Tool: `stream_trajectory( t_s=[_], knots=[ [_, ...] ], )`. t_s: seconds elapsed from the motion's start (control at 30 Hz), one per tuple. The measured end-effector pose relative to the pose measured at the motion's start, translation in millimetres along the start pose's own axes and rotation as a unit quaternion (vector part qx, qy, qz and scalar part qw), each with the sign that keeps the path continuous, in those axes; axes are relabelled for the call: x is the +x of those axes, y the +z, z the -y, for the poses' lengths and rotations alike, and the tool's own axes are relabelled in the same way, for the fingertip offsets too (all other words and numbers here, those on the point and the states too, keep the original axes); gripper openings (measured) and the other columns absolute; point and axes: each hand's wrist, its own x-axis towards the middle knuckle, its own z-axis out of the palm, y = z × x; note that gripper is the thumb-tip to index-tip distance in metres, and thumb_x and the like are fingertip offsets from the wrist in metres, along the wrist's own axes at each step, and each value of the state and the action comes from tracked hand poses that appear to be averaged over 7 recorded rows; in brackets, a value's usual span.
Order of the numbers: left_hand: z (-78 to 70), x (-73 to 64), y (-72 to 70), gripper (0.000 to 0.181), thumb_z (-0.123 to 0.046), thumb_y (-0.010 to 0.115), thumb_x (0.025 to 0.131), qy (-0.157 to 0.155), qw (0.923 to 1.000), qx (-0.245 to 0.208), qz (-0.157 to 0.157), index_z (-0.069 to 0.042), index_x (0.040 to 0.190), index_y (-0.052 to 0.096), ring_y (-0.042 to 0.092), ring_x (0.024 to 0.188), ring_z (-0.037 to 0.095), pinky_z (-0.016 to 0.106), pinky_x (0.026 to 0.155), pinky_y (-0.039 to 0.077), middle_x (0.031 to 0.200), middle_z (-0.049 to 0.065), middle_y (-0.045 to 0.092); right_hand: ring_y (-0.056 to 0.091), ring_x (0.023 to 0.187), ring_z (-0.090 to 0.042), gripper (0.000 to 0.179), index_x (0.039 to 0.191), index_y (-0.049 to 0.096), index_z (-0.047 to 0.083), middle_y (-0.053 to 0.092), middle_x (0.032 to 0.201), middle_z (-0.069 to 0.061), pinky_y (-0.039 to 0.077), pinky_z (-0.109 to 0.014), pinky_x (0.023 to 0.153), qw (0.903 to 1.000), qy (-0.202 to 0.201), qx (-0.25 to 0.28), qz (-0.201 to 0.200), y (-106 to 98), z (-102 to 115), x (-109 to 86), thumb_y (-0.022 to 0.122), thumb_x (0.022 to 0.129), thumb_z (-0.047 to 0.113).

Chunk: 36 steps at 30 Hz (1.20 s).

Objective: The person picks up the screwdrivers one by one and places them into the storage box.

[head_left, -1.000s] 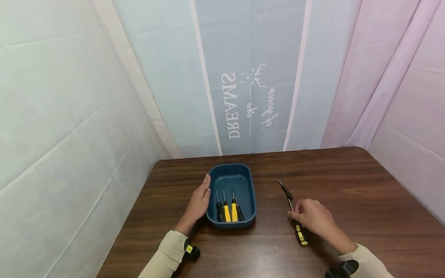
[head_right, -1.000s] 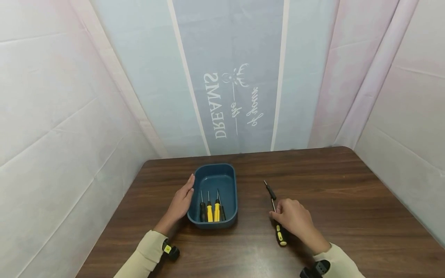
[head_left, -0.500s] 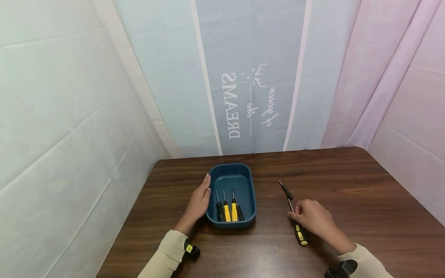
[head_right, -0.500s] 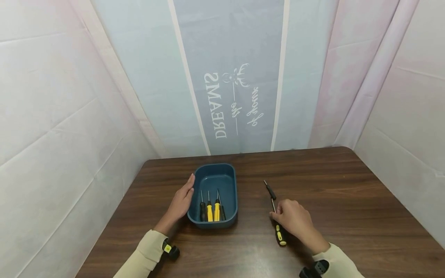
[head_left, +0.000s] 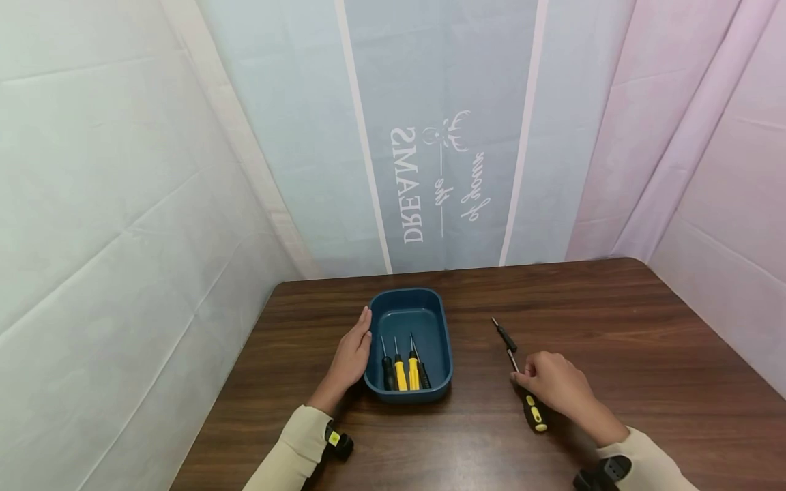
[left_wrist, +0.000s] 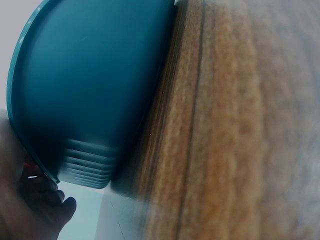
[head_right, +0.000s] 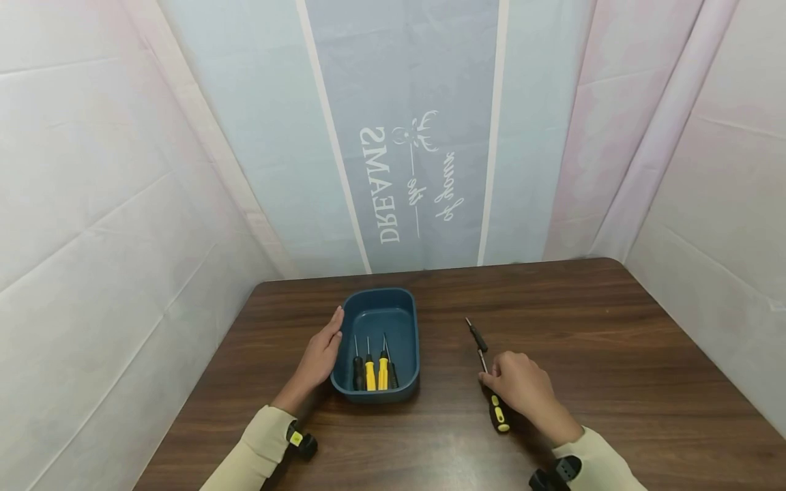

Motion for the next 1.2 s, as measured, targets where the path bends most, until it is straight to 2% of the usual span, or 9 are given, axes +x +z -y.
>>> stream_trajectory(
  t_s=[0.57, 0.8, 1.0, 1.2],
  knots=[
    [1.9, -6.1, 3.2, 0.049, -0.008, 0.037, 0.11, 0.018, 0.9998, -0.007, -0.004, 0.0, 0.158, 0.029, 0.021, 0.153, 0.023, 0.05, 0.12, 0.023, 0.167, 0.005, 0.019, 0.044, 0.052, -0.014, 0.037, 0.065, 0.054, 0.017, 0.048, 0.059, 0.004, 0.031, -0.03, 0.046, 0.9999, 0.007, -0.012, 0.003, 5, -3, -6.9, 0.074, 0.091, 0.034],
    [4.7, -8.9, 5.5, 0.05, -0.01, 0.037, 0.11, 0.005, 1.0, 0.002, -0.003, -0.004, 0.159, 0.027, 0.02, 0.153, 0.017, 0.045, 0.122, 0.021, 0.167, 0.0, 0.017, 0.044, 0.051, -0.013, 0.038, 0.065, 0.054, 0.016, 0.048, 0.058, 0.004, 0.031, -0.029, 0.046, 1.0, 0.003, -0.009, 0.0, 8, -4, -10.3, 0.074, 0.091, 0.035],
    [5.3, -12.3, 6.8, 0.05, -0.008, 0.038, 0.11, 0.019, 0.9998, 0.0, -0.009, -0.001, 0.158, 0.028, 0.021, 0.153, 0.023, 0.05, 0.12, 0.023, 0.167, 0.005, 0.019, 0.044, 0.051, -0.014, 0.038, 0.066, 0.054, 0.016, 0.048, 0.059, 0.004, 0.031, -0.03, 0.046, 0.9999, 0.005, -0.012, -0.004, 11, -6, -12.5, 0.074, 0.091, 0.036],
    [6.4, -15.3, 8.6, 0.049, -0.006, 0.038, 0.109, 0.024, 0.9996, 0.0, -0.015, 0.0, 0.157, 0.029, 0.022, 0.152, 0.022, 0.049, 0.12, 0.023, 0.167, 0.005, 0.02, 0.043, 0.051, -0.013, 0.039, 0.065, 0.054, 0.016, 0.047, 0.058, 0.003, 0.031, -0.029, 0.046, 0.9999, 0.006, -0.009, -0.005, 14, -7, -15.4, 0.074, 0.091, 0.037]
  ],
)
